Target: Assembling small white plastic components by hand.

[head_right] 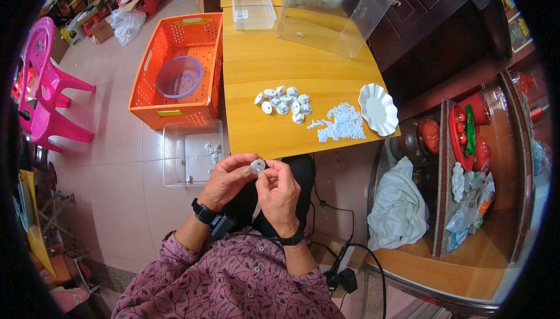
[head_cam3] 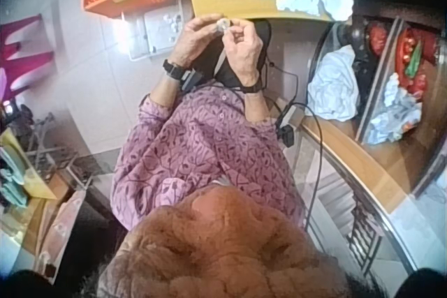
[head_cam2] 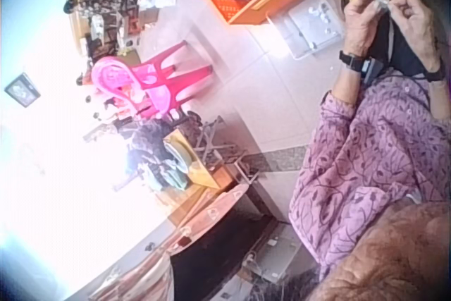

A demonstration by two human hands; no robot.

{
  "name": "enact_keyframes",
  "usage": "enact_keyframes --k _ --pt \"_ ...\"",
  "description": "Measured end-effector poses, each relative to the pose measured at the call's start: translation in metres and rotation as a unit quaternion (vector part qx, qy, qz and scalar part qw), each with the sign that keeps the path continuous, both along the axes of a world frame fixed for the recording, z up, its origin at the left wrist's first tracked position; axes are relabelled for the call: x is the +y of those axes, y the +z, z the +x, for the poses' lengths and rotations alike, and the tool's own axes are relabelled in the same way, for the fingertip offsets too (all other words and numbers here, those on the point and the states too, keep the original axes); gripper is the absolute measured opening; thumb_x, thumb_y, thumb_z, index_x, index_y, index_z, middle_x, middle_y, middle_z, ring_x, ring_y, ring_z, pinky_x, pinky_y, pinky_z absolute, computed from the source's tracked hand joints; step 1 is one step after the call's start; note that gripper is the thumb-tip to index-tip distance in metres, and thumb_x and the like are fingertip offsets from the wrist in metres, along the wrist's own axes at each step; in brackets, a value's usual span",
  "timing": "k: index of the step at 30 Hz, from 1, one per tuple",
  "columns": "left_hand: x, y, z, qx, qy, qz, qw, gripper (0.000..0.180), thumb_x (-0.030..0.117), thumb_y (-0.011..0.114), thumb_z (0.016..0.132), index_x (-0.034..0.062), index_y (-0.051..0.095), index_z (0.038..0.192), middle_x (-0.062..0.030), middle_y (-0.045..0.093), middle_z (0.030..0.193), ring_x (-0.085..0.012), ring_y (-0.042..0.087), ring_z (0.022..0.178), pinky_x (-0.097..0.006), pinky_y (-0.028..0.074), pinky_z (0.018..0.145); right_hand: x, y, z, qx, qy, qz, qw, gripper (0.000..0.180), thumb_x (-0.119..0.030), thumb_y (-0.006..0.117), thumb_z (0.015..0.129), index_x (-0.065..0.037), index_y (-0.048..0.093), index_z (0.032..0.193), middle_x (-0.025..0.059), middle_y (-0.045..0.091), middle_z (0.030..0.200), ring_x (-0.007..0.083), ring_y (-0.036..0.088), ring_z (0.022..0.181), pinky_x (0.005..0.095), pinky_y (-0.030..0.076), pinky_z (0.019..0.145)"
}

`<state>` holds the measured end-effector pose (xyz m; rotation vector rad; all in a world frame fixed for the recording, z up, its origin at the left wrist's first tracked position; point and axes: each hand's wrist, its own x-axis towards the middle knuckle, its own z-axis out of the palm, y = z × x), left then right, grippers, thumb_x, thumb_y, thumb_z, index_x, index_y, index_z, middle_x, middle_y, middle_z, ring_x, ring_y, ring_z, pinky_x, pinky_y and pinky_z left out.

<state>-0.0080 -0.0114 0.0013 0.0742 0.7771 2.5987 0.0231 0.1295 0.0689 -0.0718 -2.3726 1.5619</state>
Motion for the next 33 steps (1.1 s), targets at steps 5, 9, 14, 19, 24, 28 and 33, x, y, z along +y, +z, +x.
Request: enact_keyframes --k 5,9,14,19,24,28,33 --pt "0.0006 0.0007 -0.0001 0.012 -0.001 -0.014 1.0 0.031 0.004 0.066 0.093 0.0019 0.064 0.123 -0.0104 0.067 0.12 -0.0212 0.064 0.11 -0.04 0.05 0.099 0.0006 -0.0014 -0.0001 0.001 -0.003 0.013 1.0 0.026 0.001 0.069 0.084 0.003 0.062 0.109 0.0052 0.068 0.08 0.0067 0.062 0.067 0.0222 0.052 0.06" --pt "0.0007 0.0037 0.0 0.013 0.004 -0.019 1.0 0.031 0.004 0.067 0.092 0.0014 0.064 0.123 -0.0105 0.066 0.121 -0.0207 0.064 0.111 -0.039 0.05 0.1 0.0001 -0.0014 0.0004 0.002 -0.003 0.02 1.0 0.026 0.001 0.069 0.084 0.003 0.062 0.109 0.0051 0.068 0.08 0.0069 0.062 0.067 0.0223 0.052 0.06" --pt "0.0004 0.0057 -0.0001 0.016 0.0 -0.031 0.999 0.031 0.001 0.067 0.091 0.0007 0.065 0.122 -0.0108 0.065 0.124 -0.0199 0.063 0.112 -0.037 0.049 0.102 0.0011 -0.0018 0.0009 0.005 0.001 0.042 0.999 0.026 0.003 0.067 0.084 0.002 0.06 0.109 0.0087 0.066 0.083 0.0129 0.065 0.068 0.0262 0.055 0.06" --pt "0.0009 0.0028 -0.0008 0.041 0.012 -0.048 0.998 0.03 -0.003 0.068 0.089 0.0001 0.066 0.118 -0.0102 0.065 0.122 -0.0195 0.062 0.112 -0.035 0.048 0.102 0.0 -0.0028 0.0011 0.011 -0.004 0.044 0.999 0.025 0.004 0.067 0.083 0.002 0.061 0.107 0.0082 0.066 0.082 0.0125 0.064 0.066 0.026 0.054 0.058" --pt "0.0009 0.0024 -0.0009 0.043 0.012 -0.05 0.998 0.028 -0.006 0.068 0.087 -0.0003 0.067 0.115 -0.0094 0.065 0.118 -0.019 0.061 0.111 -0.033 0.048 0.102 0.0004 -0.0061 0.0011 0.013 -0.004 0.042 0.999 0.026 0.003 0.069 0.083 0.002 0.062 0.108 0.0054 0.067 0.079 0.007 0.061 0.065 0.0225 0.052 0.058" --pt "-0.0015 0.002 -0.0012 0.067 0.014 -0.086 0.994 0.027 -0.005 0.068 0.088 0.0 0.068 0.114 -0.009 0.065 0.115 -0.0187 0.062 0.109 -0.032 0.048 0.101 0.0025 -0.0059 0.0002 0.009 0.009 0.049 0.999 0.026 0.003 0.068 0.083 0.002 0.061 0.108 0.0047 0.066 0.078 0.0064 0.06 0.065 0.0225 0.051 0.058" --pt "-0.0031 0.0065 -0.0012 0.076 0.005 -0.111 0.991 0.025 -0.005 0.068 0.088 0.0001 0.068 0.113 -0.0086 0.066 0.114 -0.0182 0.061 0.109 -0.032 0.049 0.099 0.0059 -0.0028 0.0002 -0.016 0.03 0.018 0.999 0.024 0.003 0.067 0.085 0.003 0.061 0.108 0.0038 0.064 0.077 0.0055 0.059 0.065 0.0222 0.05 0.058"
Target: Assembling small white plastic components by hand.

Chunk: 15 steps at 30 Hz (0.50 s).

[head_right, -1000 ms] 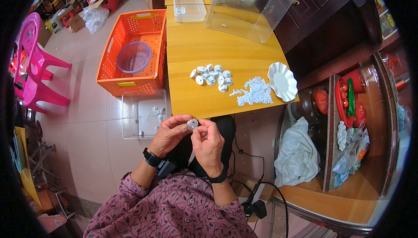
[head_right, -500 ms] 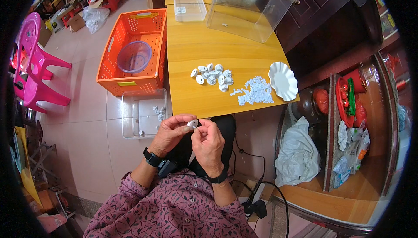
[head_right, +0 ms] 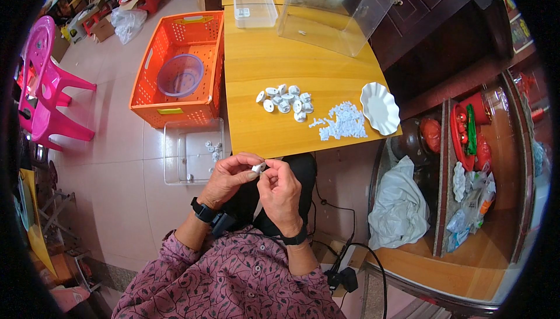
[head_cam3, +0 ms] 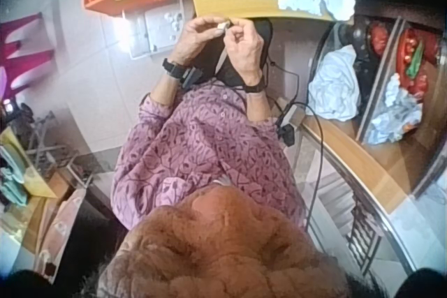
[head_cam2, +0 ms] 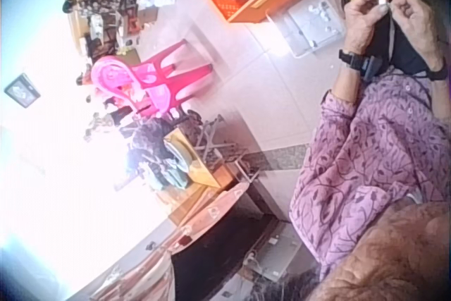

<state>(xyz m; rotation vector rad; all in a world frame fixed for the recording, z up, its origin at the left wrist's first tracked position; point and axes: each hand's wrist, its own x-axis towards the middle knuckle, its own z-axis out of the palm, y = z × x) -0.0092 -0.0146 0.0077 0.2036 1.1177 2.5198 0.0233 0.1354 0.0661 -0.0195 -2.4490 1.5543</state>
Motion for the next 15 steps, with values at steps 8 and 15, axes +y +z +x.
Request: enact_keyframes --k 8,15 --pt "-0.0019 0.0029 -0.0007 0.001 -0.01 -0.021 1.0 0.024 -0.003 0.068 0.089 -0.0005 0.068 0.113 -0.0087 0.066 0.114 -0.0175 0.062 0.107 -0.031 0.049 0.099 -0.0015 -0.0011 -0.0011 0.003 0.004 0.016 1.0 0.022 0.003 0.066 0.086 0.004 0.061 0.107 0.0032 0.063 0.078 0.0049 0.058 0.066 0.0213 0.049 0.058" --pt "-0.0017 -0.0019 -0.0009 0.009 -0.007 -0.02 1.0 0.025 -0.001 0.068 0.09 -0.0003 0.067 0.115 -0.0098 0.067 0.114 -0.0184 0.063 0.107 -0.032 0.05 0.098 -0.0031 -0.0032 0.0006 0.0 -0.007 0.001 1.0 0.021 0.001 0.067 0.087 0.004 0.06 0.108 0.0046 0.066 0.081 0.0059 0.06 0.068 0.0217 0.051 0.059"
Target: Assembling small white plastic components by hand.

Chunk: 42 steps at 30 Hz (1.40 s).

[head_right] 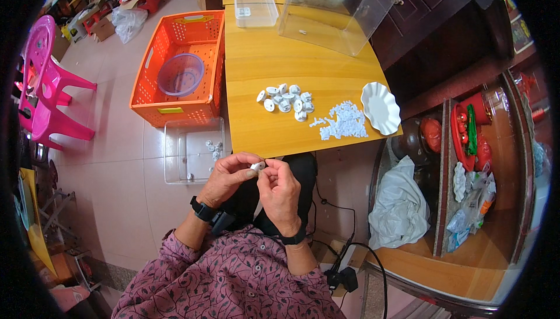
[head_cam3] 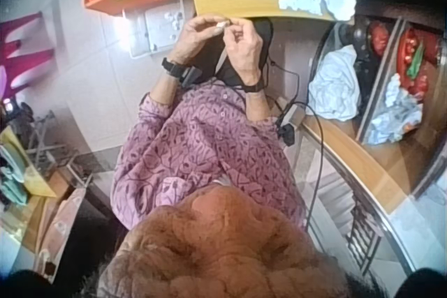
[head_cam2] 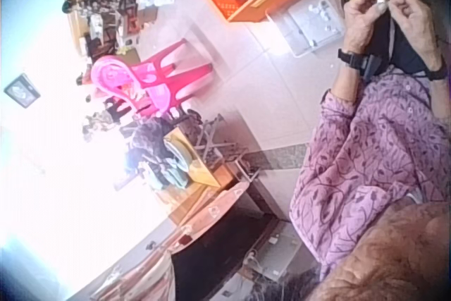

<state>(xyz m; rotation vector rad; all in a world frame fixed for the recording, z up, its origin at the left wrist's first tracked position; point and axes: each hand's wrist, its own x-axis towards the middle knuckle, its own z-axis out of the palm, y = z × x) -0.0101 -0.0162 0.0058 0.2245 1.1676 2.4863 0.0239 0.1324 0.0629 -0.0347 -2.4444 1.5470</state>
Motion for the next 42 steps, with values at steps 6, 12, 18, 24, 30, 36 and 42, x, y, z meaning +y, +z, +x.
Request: enact_keyframes --k 6,12,18,24,30,36,42 --pt "0.0 -0.002 0.001 -0.085 0.005 0.089 0.992 0.026 0.001 0.068 0.091 -0.0018 0.066 0.116 -0.0102 0.069 0.113 -0.0175 0.066 0.103 -0.033 0.053 0.096 0.002 0.001 0.001 -0.013 0.006 -0.038 0.999 0.025 0.0 0.068 0.087 0.003 0.06 0.111 0.0099 0.069 0.088 0.0126 0.066 0.073 0.0251 0.055 0.064" --pt "0.001 -0.004 0.001 -0.084 0.004 0.094 0.992 0.027 0.0 0.069 0.091 -0.0018 0.065 0.117 -0.0105 0.069 0.113 -0.0176 0.066 0.104 -0.032 0.053 0.096 0.002 0.002 0.0 -0.018 -0.001 -0.037 0.999 0.025 -0.001 0.068 0.087 0.003 0.06 0.111 0.0097 0.069 0.088 0.0118 0.066 0.074 0.0247 0.054 0.064" --pt "0.003 -0.005 0.0 -0.073 0.013 0.087 0.993 0.026 -0.002 0.069 0.089 -0.0019 0.066 0.116 -0.0101 0.069 0.112 -0.0172 0.065 0.104 -0.032 0.053 0.096 0.002 0.002 0.0 -0.016 -0.001 -0.038 0.999 0.026 -0.001 0.068 0.087 0.003 0.059 0.111 0.0092 0.069 0.086 0.0112 0.065 0.072 0.0244 0.054 0.063" --pt "0.004 -0.001 0.001 -0.052 0.015 0.058 0.997 0.026 -0.002 0.07 0.088 -0.0007 0.066 0.115 -0.0097 0.069 0.112 -0.0175 0.065 0.104 -0.032 0.051 0.097 0.0 -0.001 0.0 -0.022 -0.011 -0.041 0.999 0.025 0.0 0.068 0.087 0.003 0.059 0.109 0.0083 0.069 0.084 0.0104 0.065 0.07 0.0242 0.053 0.062" --pt "0.003 -0.002 0.001 -0.035 0.003 0.046 0.998 0.025 -0.003 0.069 0.089 -0.0015 0.067 0.114 -0.0078 0.068 0.112 -0.0156 0.064 0.105 -0.03 0.051 0.098 -0.004 0.0 0.001 -0.013 -0.023 -0.032 0.999 0.022 0.001 0.067 0.087 0.004 0.059 0.107 0.0057 0.068 0.083 0.007 0.062 0.07 0.023 0.052 0.065" --pt "0.0 -0.005 0.002 -0.067 0.004 0.09 0.994 0.026 -0.001 0.069 0.089 -0.0012 0.066 0.115 -0.0088 0.068 0.112 -0.0163 0.065 0.104 -0.031 0.053 0.095 0.003 -0.014 0.001 -0.036 0.006 -0.141 0.989 0.022 -0.001 0.068 0.09 0.004 0.058 0.109 0.008 0.069 0.087 0.0097 0.065 0.076 0.0241 0.054 0.068" --pt "0.0 -0.007 0.003 -0.072 -0.003 0.092 0.993 0.027 0.004 0.07 0.09 -0.0007 0.065 0.116 -0.0105 0.068 0.113 -0.0193 0.065 0.105 -0.036 0.053 0.096 0.005 -0.015 0.001 -0.051 0.017 -0.173 0.983 0.023 -0.001 0.066 0.091 0.004 0.057 0.111 0.008 0.069 0.092 0.0099 0.065 0.081 0.0237 0.054 0.072"
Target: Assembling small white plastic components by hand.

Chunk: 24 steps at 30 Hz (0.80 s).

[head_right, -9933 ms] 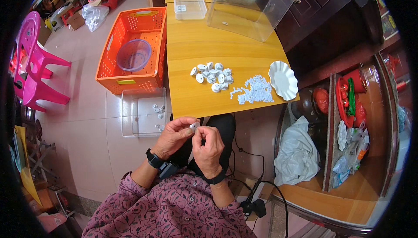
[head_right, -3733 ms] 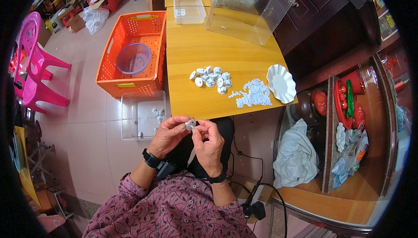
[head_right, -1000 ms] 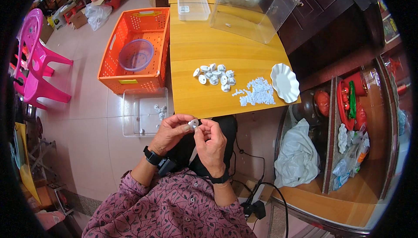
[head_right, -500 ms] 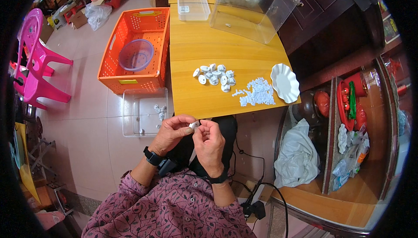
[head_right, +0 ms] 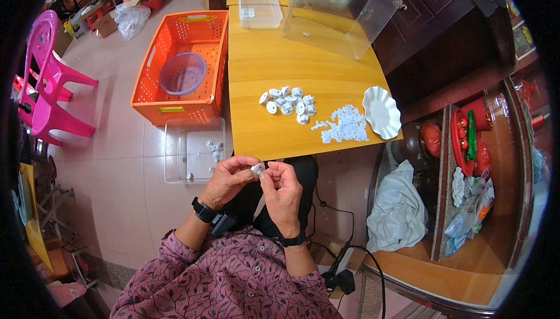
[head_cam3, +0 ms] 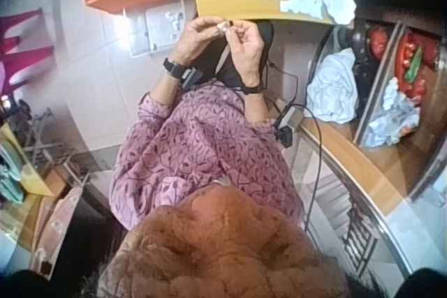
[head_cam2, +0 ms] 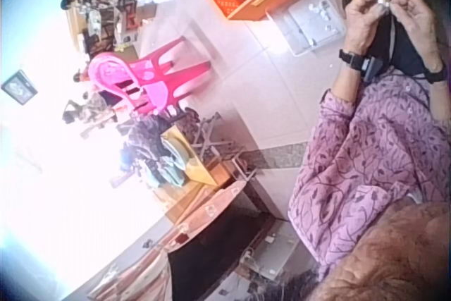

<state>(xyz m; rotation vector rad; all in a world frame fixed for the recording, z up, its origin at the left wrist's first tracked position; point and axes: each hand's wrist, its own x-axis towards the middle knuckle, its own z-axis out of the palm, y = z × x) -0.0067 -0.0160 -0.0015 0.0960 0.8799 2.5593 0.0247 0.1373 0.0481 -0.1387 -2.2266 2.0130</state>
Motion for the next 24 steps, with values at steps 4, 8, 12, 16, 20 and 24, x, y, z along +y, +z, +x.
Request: enact_keyframes --k 4,8,12,16,20,24 --pt "-0.001 0.003 0.001 0.006 0.007 -0.031 0.999 0.025 0.001 0.068 0.091 -0.0013 0.065 0.115 -0.0101 0.069 0.111 -0.0187 0.066 0.103 -0.035 0.053 0.095 -0.002 -0.003 -0.001 0.007 -0.008 0.007 1.0 0.023 -0.001 0.067 0.09 0.004 0.058 0.11 0.0077 0.069 0.089 0.0098 0.065 0.078 0.0242 0.054 0.07" --pt "-0.004 0.002 0.001 0.009 0.016 -0.045 0.999 0.025 0.001 0.068 0.091 -0.0011 0.065 0.116 -0.0102 0.069 0.11 -0.0187 0.066 0.101 -0.034 0.053 0.094 -0.006 -0.001 -0.005 0.011 -0.007 0.042 0.999 0.023 -0.002 0.069 0.089 0.003 0.059 0.109 0.0079 0.07 0.085 0.0101 0.065 0.074 0.0248 0.054 0.067" --pt "-0.01 0.002 0.001 0.008 0.027 -0.053 0.998 0.025 0.001 0.069 0.09 -0.0011 0.065 0.115 -0.0104 0.069 0.11 -0.0187 0.066 0.101 -0.034 0.054 0.093 -0.012 0.002 -0.009 0.007 0.012 0.053 0.999 0.024 -0.002 0.069 0.089 0.003 0.059 0.109 0.0089 0.07 0.083 0.0103 0.065 0.072 0.025 0.054 0.066" --pt "-0.02 -0.002 -0.001 -0.002 0.053 -0.045 0.998 0.024 0.003 0.069 0.09 -0.0002 0.066 0.114 -0.0095 0.07 0.106 -0.0177 0.067 0.096 -0.032 0.055 0.088 -0.009 0.006 -0.015 0.001 0.037 0.096 0.995 0.021 -0.003 0.067 0.091 0.005 0.06 0.109 0.0072 0.068 0.089 0.009 0.063 0.077 0.0241 0.053 0.067" --pt "-0.04 -0.009 -0.01 -0.07 0.135 -0.061 0.986 0.021 0.004 0.071 0.089 0.0012 0.068 0.11 -0.0082 0.071 0.101 -0.0159 0.068 0.089 -0.028 0.056 0.08 0.014 -0.002 -0.04 0.072 -0.028 0.246 0.966 0.024 -0.005 0.063 0.093 0.005 0.06 0.115 0.0148 0.068 0.095 0.0194 0.068 0.081 0.0304 0.055 0.07" --pt "-0.067 -0.052 -0.02 -0.167 0.228 -0.112 0.953 0.021 0.006 0.072 0.09 0.0021 0.066 0.109 -0.0063 0.07 0.097 -0.0156 0.067 0.083 -0.028 0.056 0.077 0.041 -0.014 -0.069 0.121 -0.042 0.38 0.916 0.045 0.001 0.054 0.087 0.006 0.051 0.132 0.0243 0.055 0.128 0.0405 0.051 0.12 0.0469 0.041 0.103"
